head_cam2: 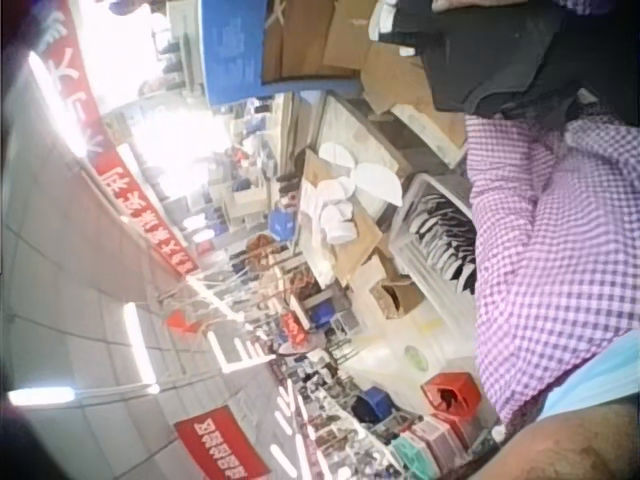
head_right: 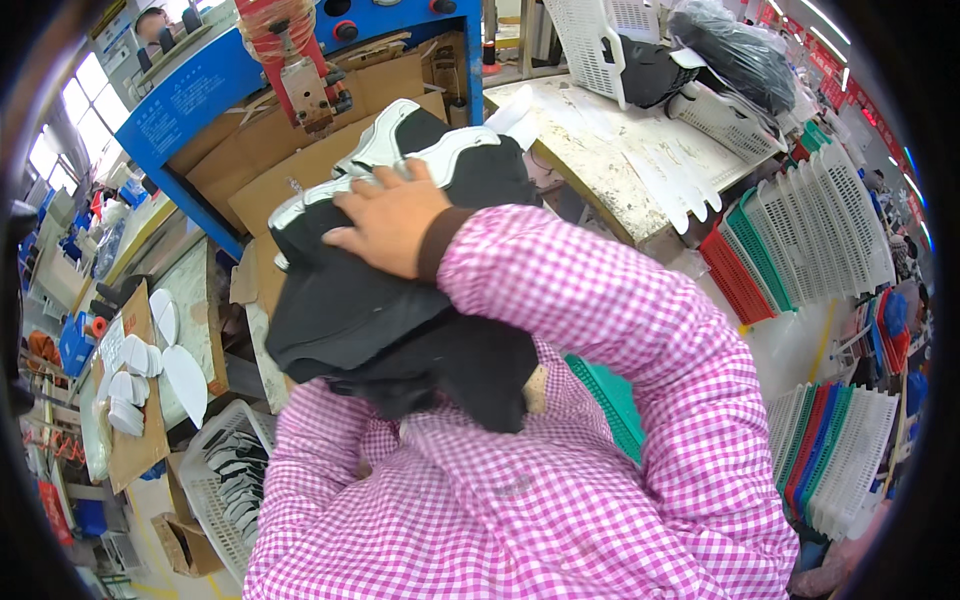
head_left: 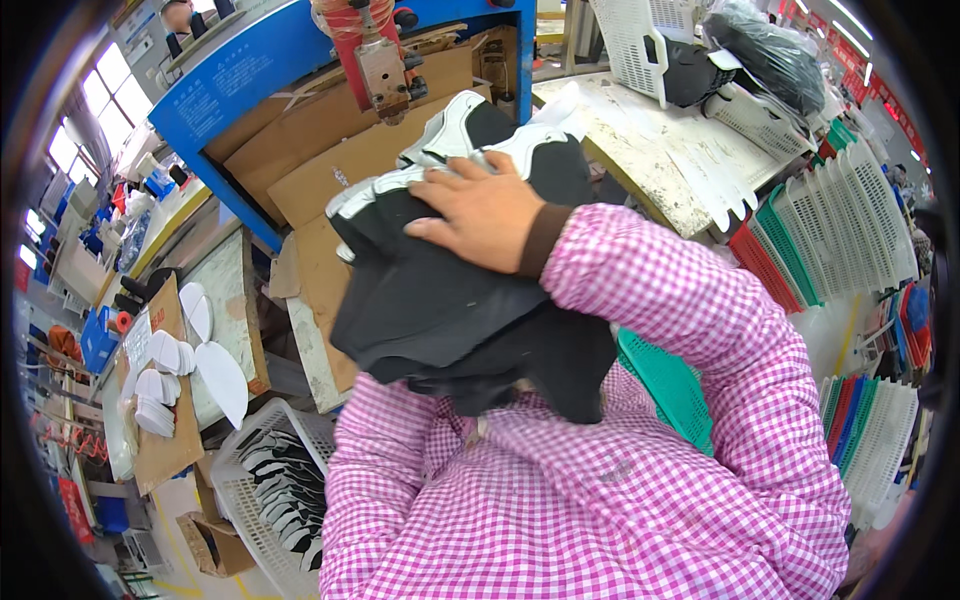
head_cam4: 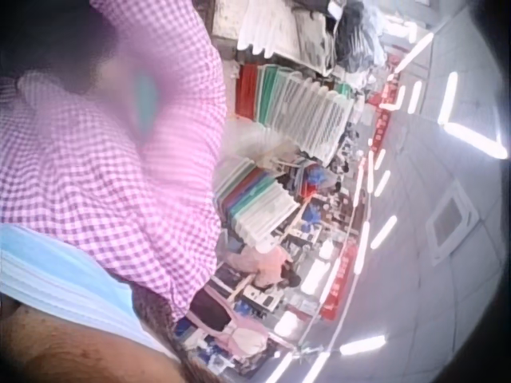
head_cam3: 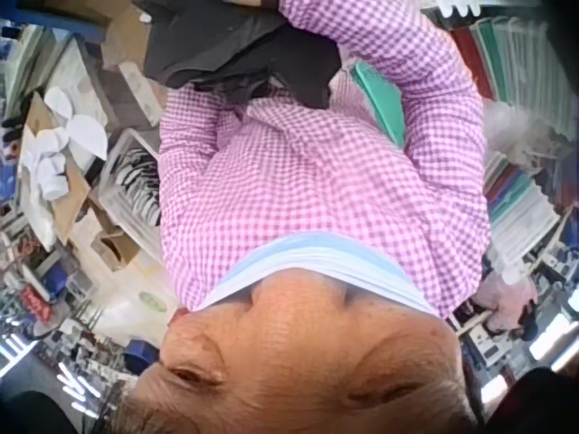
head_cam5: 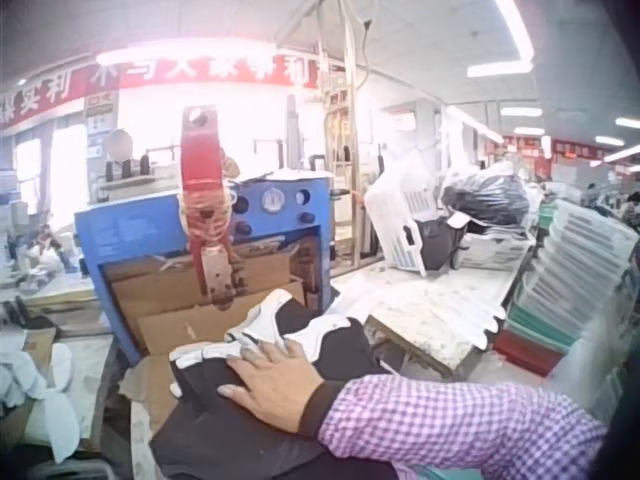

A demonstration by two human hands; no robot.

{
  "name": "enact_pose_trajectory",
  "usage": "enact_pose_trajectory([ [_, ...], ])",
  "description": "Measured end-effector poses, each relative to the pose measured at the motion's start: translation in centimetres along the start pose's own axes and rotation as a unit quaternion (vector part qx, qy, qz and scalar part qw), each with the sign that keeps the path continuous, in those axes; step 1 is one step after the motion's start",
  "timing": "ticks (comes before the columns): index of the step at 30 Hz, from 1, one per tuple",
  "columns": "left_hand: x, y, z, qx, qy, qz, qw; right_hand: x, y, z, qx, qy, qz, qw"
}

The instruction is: The person repeatedly picks black fabric pieces and white plastic inserts, aligns them, and presses them together by hand at a workbench. The assembled units are placed into a white basket. The process is repeated for multiple units throughout the clip.

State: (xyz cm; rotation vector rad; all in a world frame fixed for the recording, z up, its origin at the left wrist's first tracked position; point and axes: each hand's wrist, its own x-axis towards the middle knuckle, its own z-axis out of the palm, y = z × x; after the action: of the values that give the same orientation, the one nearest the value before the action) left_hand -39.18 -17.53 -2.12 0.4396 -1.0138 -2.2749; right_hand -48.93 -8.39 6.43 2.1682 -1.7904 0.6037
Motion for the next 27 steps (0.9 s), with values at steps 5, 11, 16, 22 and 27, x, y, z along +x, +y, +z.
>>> enact_pose_trajectory([
  [5,-5.0,3.9,-9.5,0.071,0.135,0.020,0.988,-1.3,-2.4,7.1,0.032,-0.077,-0.027,0.996],
  [11,-22.0,4.9,-16.1,0.079,0.289,-0.021,0.954,-2.3,-2.2,11.0,0.038,-0.153,-0.059,0.986],
  [16,-25.1,-0.3,-13.0,0.029,0.267,-0.079,0.960,4.3,5.5,11.3,0.136,-0.187,-0.180,0.956],
  [22,-20.5,-1.0,-7.6,0.490,0.281,0.171,0.807,5.3,8.0,14.8,0.030,-0.304,-0.122,0.944],
  [27,-15.5,3.9,-9.4,0.120,0.369,0.003,0.922,4.6,8.5,15.7,-0.075,-0.272,-0.002,0.959],
])
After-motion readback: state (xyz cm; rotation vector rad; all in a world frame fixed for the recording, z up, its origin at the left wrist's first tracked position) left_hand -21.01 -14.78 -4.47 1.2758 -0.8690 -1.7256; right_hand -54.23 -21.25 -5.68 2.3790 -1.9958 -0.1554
